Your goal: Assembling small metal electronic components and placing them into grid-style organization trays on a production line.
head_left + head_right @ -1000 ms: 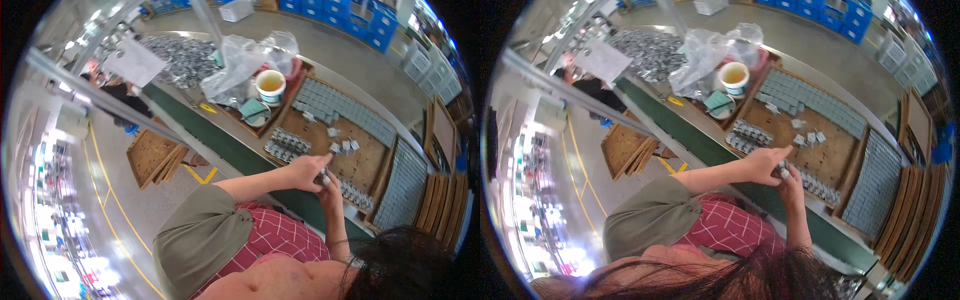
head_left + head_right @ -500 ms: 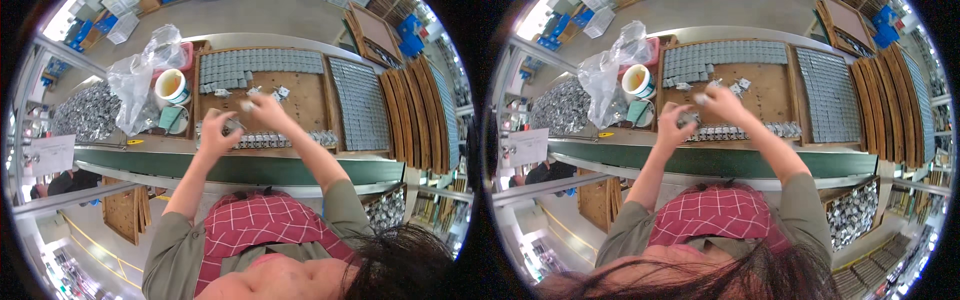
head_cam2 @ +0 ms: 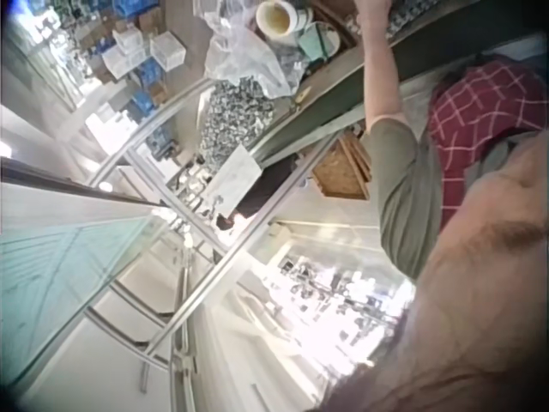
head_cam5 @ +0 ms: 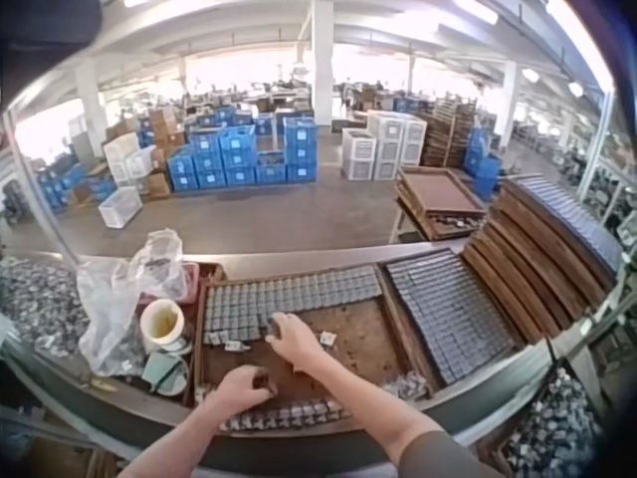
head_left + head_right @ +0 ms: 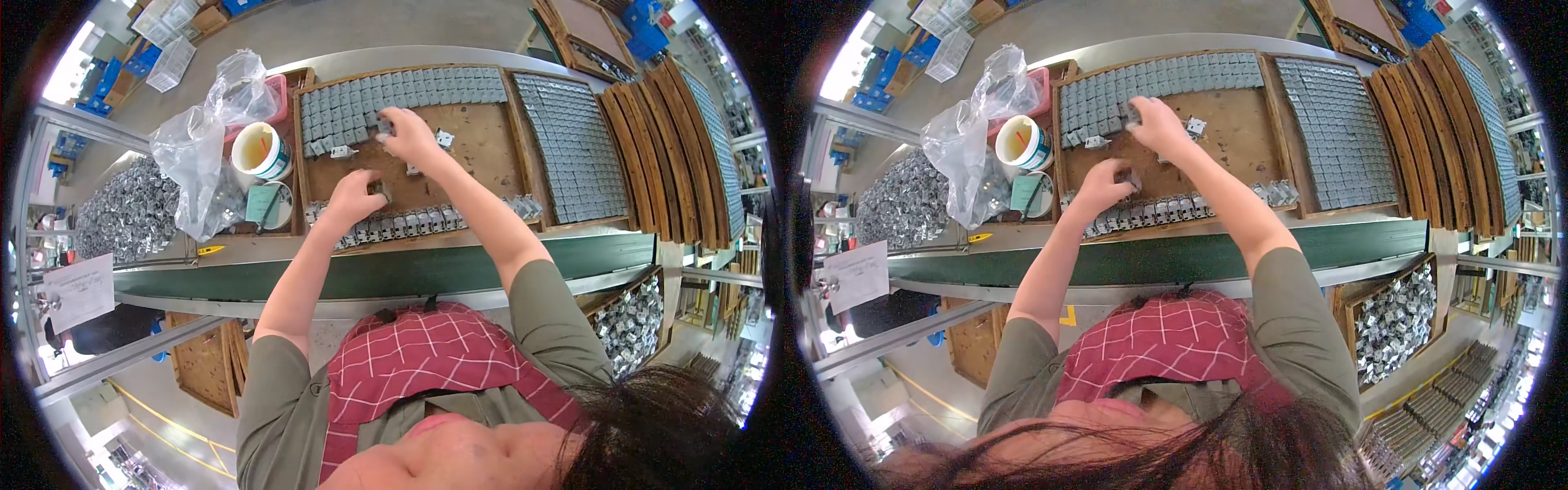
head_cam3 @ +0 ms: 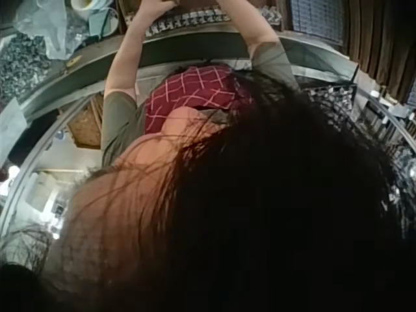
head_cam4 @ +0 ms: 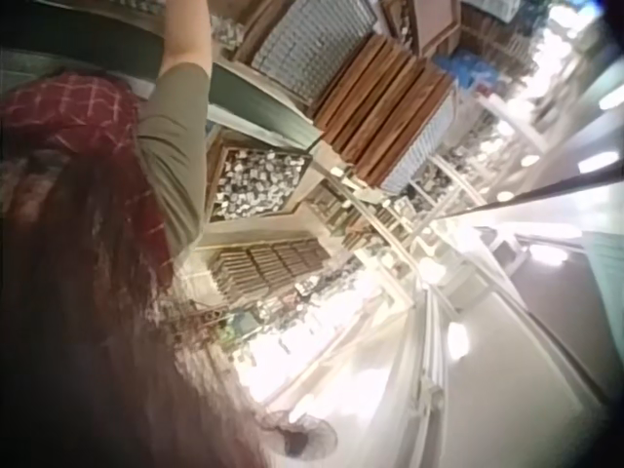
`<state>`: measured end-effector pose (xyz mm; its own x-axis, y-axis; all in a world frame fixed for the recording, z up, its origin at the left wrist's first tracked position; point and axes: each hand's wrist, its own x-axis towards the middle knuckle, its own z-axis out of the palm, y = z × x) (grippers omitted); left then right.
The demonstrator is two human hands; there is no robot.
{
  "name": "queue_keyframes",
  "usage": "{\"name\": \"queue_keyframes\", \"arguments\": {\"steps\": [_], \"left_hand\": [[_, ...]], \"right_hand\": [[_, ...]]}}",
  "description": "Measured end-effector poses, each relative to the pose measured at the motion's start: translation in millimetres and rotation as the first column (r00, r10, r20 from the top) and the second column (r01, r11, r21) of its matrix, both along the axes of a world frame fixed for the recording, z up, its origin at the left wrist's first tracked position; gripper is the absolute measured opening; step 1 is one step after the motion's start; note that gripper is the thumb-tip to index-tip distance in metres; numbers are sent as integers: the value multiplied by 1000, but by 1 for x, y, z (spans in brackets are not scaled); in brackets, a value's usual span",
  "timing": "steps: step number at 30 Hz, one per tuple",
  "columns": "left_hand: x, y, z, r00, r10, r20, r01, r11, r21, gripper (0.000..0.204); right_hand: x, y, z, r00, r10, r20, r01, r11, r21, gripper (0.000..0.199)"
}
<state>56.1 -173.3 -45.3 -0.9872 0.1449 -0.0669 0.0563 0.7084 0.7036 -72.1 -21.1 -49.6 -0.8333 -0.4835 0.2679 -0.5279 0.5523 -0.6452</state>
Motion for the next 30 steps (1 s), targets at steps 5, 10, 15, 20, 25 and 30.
{"name": "queue_keyframes", "arguments": {"steps": [5, 10, 15, 20, 25, 30], "left_hand": [[-1, 7, 1, 996, -50, 72, 57, 994, -94, 52], [-21, -20, 17, 986, -32, -166, -4, 976, -217, 43], [-35, -41, 14, 903, -112, -414, -139, 837, -529, 35], [-24, -41, 14, 804, -50, -592, -130, 957, -258, 29], [24, 39, 59, 936, 290, 201, -334, 549, 766, 23], [54, 80, 46, 920, 281, 273, -359, 328, 874, 28]], "right_hand": [[37, 61, 18, 824, 157, 544, 166, 852, -497, 39], [91, 115, 36, 656, 236, 717, 388, 710, -588, 32], [122, 131, 21, 521, 448, 727, 498, 532, -685, 28], [148, 130, 38, 470, 464, 751, 513, 548, -661, 29], [151, 141, 22, 518, 399, 757, 480, 597, -643, 29], [151, 131, 33, 397, 556, 730, 515, 523, -679, 37]]}}
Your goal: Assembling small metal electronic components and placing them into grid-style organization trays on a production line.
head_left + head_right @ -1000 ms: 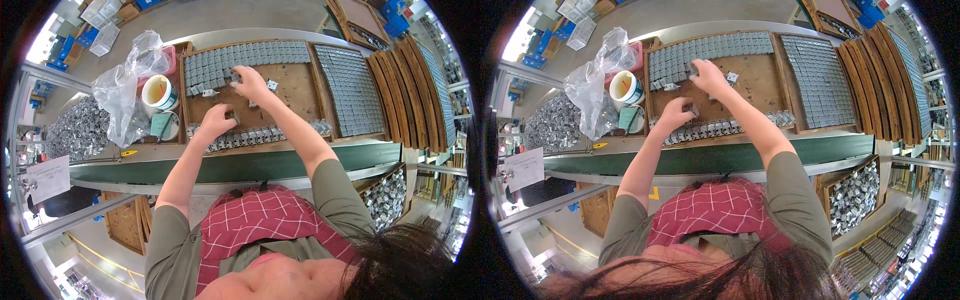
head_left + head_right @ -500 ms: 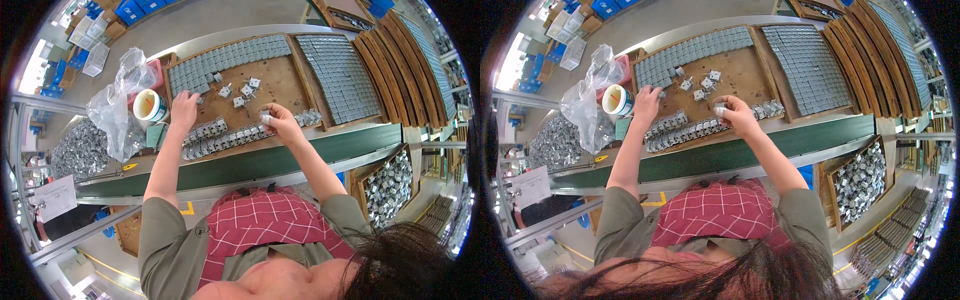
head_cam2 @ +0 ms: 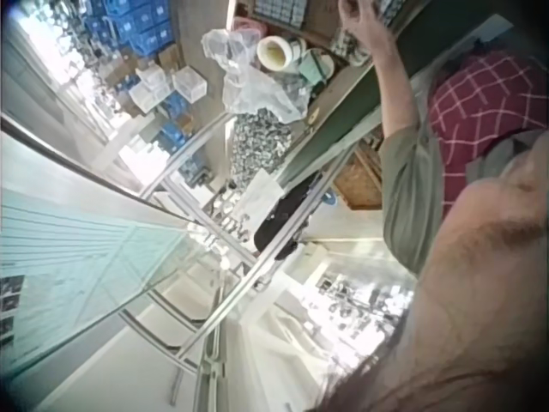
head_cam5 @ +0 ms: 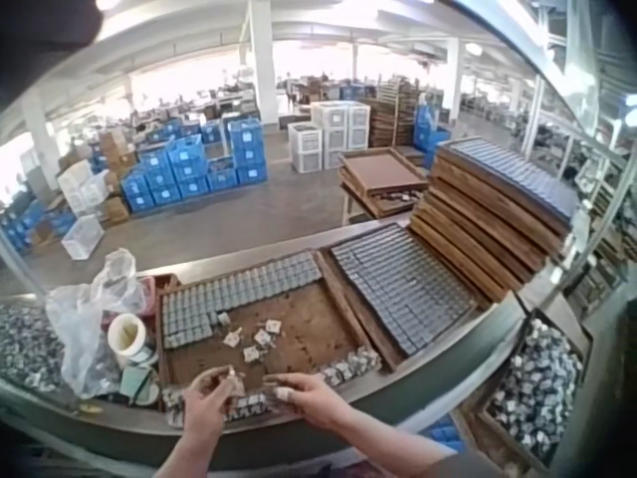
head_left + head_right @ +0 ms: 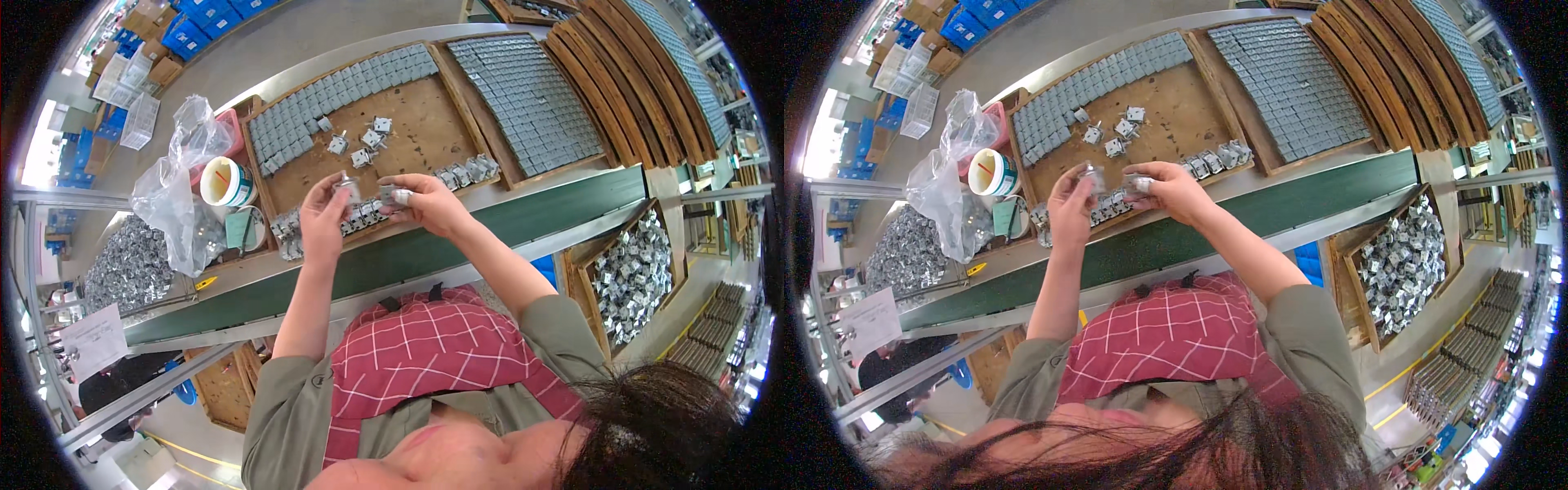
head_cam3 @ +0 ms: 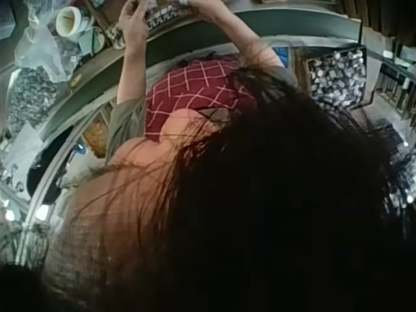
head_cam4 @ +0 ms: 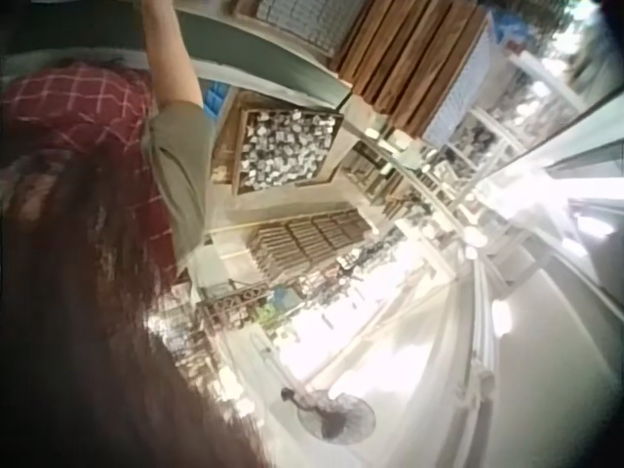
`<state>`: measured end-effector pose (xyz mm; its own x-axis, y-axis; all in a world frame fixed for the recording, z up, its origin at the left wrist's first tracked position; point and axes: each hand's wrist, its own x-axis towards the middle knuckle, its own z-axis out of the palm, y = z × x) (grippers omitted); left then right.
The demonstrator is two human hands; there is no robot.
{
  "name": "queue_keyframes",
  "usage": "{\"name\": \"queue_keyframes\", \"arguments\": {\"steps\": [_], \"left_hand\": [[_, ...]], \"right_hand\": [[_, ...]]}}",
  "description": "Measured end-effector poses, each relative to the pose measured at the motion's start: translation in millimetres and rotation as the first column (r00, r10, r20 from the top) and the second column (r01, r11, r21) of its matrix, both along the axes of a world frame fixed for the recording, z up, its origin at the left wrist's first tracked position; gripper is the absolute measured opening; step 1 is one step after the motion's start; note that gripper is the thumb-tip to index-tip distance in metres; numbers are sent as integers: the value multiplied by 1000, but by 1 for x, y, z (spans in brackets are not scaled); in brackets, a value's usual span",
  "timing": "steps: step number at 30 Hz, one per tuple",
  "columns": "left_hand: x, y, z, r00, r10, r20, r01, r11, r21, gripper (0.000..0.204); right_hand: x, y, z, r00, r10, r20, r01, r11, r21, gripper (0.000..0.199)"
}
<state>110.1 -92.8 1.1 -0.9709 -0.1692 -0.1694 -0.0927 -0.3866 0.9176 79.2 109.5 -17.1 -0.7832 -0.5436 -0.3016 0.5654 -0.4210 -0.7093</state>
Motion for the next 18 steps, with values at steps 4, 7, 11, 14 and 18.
{"name": "queue_keyframes", "arguments": {"steps": [4, 7, 11, 14, 18], "left_hand": [[10, 16, -5, 989, -134, 66, 143, 978, -154, 25], [14, 20, -4, 970, -227, 92, 236, 967, -99, 25], [23, 31, -8, 969, -244, -26, 219, 910, -351, 27], [27, 33, -3, 959, -276, -69, 219, 870, -442, 27], [20, 26, 3, 938, -344, -50, 248, 762, -598, 58]], "right_hand": [[3, -2, 7, 999, 43, -18, -42, 997, 58, 33], [2, 6, 3, 995, 89, -46, -87, 995, 37, 34], [2, 13, 3, 920, 175, -351, -45, 936, 349, 37], [1, 16, 3, 916, 194, -350, -64, 934, 352, 37], [9, 1, -24, 991, 102, 83, -91, 987, -135, 33]]}}
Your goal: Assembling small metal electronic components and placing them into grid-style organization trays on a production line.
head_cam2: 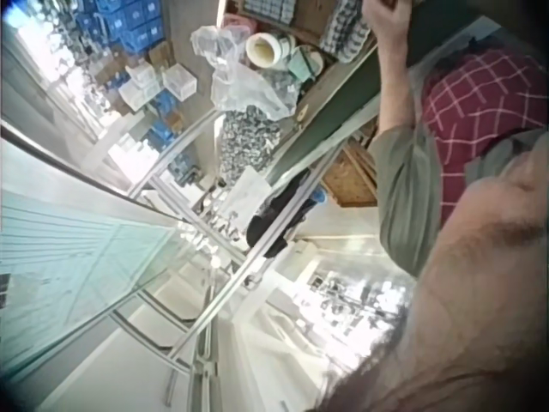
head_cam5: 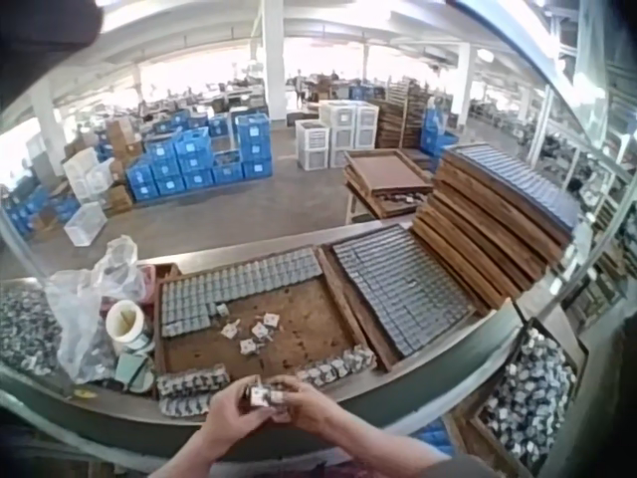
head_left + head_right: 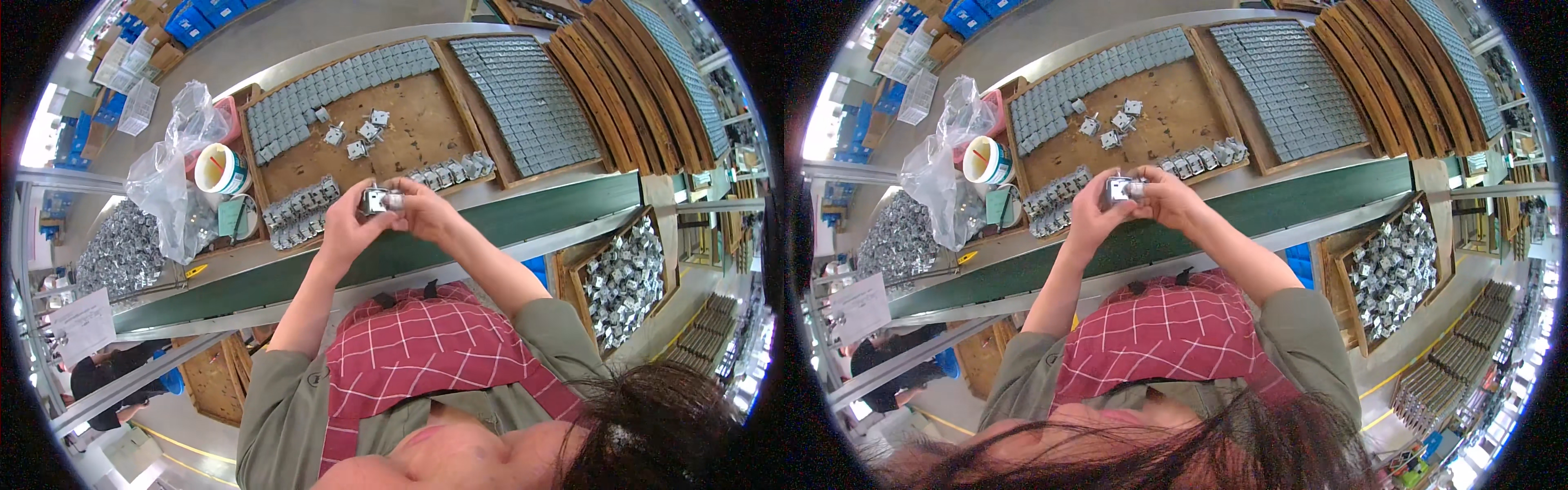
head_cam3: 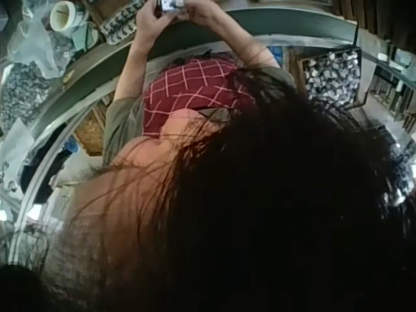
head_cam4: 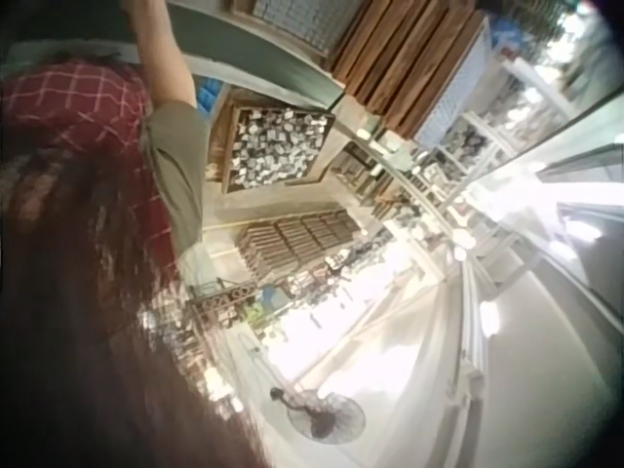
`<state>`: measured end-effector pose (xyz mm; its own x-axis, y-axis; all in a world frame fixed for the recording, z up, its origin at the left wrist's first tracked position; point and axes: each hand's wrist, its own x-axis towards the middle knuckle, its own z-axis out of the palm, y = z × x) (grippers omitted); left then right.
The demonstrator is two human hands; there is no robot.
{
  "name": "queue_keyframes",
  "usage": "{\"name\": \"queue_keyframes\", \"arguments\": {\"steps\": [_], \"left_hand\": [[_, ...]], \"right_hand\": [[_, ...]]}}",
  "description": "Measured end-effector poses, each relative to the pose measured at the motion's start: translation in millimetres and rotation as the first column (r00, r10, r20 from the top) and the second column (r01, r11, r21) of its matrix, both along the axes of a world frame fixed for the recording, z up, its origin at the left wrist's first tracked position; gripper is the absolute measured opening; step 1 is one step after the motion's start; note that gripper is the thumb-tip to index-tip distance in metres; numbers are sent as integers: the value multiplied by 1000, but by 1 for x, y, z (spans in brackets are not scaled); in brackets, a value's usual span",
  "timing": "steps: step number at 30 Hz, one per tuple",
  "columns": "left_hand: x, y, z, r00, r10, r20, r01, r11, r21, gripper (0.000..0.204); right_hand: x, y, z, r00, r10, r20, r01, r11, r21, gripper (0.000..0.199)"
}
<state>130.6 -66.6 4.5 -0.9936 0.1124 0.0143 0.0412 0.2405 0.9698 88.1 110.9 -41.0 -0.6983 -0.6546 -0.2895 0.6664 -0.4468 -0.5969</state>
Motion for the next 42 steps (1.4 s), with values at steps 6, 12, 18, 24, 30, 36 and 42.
{"name": "queue_keyframes", "arguments": {"steps": [6, 12, 18, 24, 30, 36, 42], "left_hand": [[-5, -18, 1, 987, -26, -156, -50, 885, -464, 86], [4, -39, 1, 975, -92, -201, -57, 774, -631, 77], [1, -80, -10, 958, 78, -278, -199, 875, -441, 63], [-44, -103, -3, 952, 306, -10, -305, 942, -138, 38], [-80, -100, -35, 991, 59, 116, -69, 994, 81, 49], [-93, -88, -31, 968, -112, 225, 203, 877, -435, 54], [-104, -87, -34, 935, -267, 235, 355, 729, -584, 59]], "right_hand": [[14, -28, 15, 988, 78, 135, -64, 993, -103, 31], [3, -49, -13, 957, 273, -96, -271, 962, 38, 31], [-47, -87, 41, 700, 633, -331, -303, 683, 665, 32], [-194, -118, -17, 275, 524, -807, 639, 528, 560, 30], [-204, -136, -29, 326, 613, -719, 600, 453, 659, 29], [-181, -91, -7, 506, 187, -842, 718, 449, 532, 40], [-109, -22, 19, 930, -307, -200, 349, 910, 224, 16]]}}
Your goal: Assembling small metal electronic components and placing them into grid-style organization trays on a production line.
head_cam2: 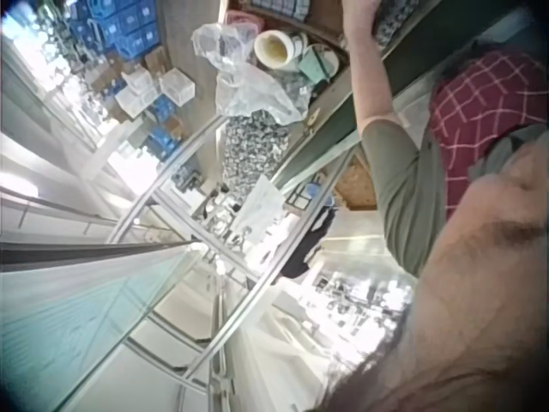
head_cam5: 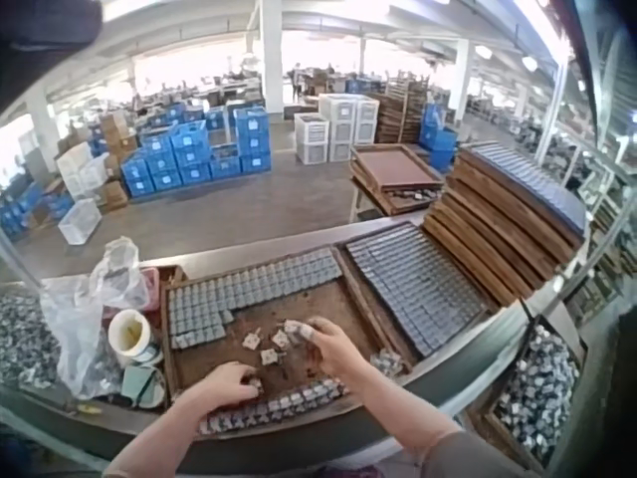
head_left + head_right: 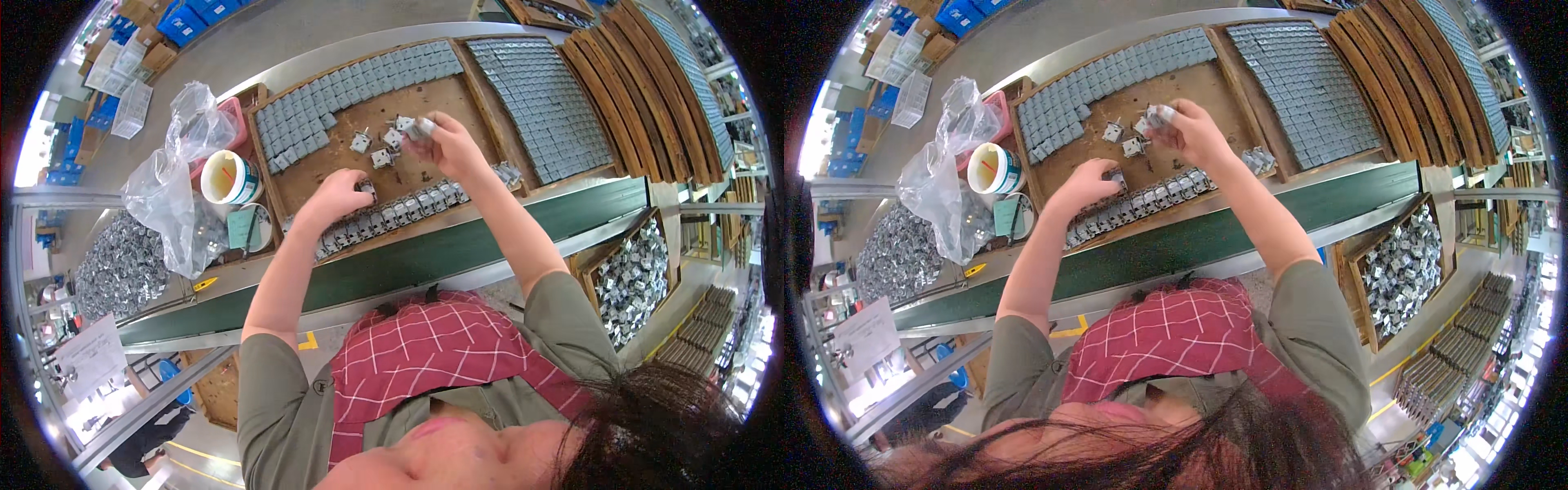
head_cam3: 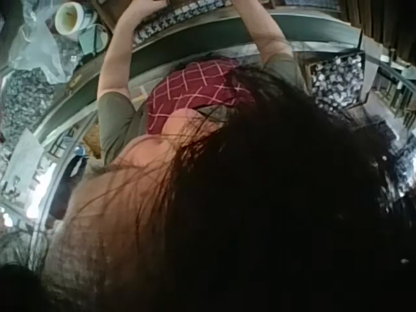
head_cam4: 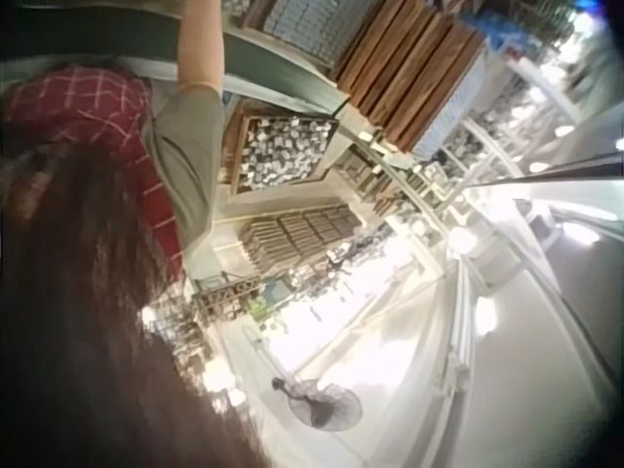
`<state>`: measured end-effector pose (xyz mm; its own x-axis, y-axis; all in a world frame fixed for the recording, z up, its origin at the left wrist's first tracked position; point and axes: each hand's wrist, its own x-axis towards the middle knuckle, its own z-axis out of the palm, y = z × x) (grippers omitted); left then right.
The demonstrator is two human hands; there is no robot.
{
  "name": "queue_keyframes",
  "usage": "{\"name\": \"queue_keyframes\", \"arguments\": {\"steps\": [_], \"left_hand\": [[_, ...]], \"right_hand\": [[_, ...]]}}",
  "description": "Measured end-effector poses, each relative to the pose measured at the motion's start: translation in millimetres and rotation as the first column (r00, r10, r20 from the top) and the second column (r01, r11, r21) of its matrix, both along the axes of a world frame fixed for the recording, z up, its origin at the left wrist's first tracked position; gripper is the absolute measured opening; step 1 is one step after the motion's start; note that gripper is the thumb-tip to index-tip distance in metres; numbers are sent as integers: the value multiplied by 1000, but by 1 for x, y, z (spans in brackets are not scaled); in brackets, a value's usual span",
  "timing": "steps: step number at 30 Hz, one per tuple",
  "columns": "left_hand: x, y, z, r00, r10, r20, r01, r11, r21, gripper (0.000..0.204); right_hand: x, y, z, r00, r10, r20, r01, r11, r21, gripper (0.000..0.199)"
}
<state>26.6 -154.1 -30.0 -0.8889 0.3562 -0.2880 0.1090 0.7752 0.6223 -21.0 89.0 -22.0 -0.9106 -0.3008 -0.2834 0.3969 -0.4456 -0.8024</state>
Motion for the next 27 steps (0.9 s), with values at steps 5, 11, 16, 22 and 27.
{"name": "queue_keyframes", "arguments": {"steps": [5, 11, 16, 22, 27], "left_hand": [[-37, 3, 4, 982, 140, -124, -142, 990, -12, 46], [-61, 17, -22, 879, -56, -474, -90, 956, -281, 36], [-41, 9, -3, 870, 403, -284, -353, 911, 213, 29], [44, 36, 21, 725, -141, 674, -685, -254, 683, 26], [88, 68, 8, 699, 213, 683, -641, -239, 730, 28]], "right_hand": [[44, 33, -17, 992, 70, 109, -58, 992, -109, 18], [81, 30, -3, 993, 100, 70, -87, 984, -158, 24], [97, 45, -6, 989, 127, 69, -117, 983, -139, 24], [107, 43, -6, 981, 165, 103, -146, 974, -176, 33], [115, 33, 7, 951, 283, 121, -252, 941, -225, 35]]}}
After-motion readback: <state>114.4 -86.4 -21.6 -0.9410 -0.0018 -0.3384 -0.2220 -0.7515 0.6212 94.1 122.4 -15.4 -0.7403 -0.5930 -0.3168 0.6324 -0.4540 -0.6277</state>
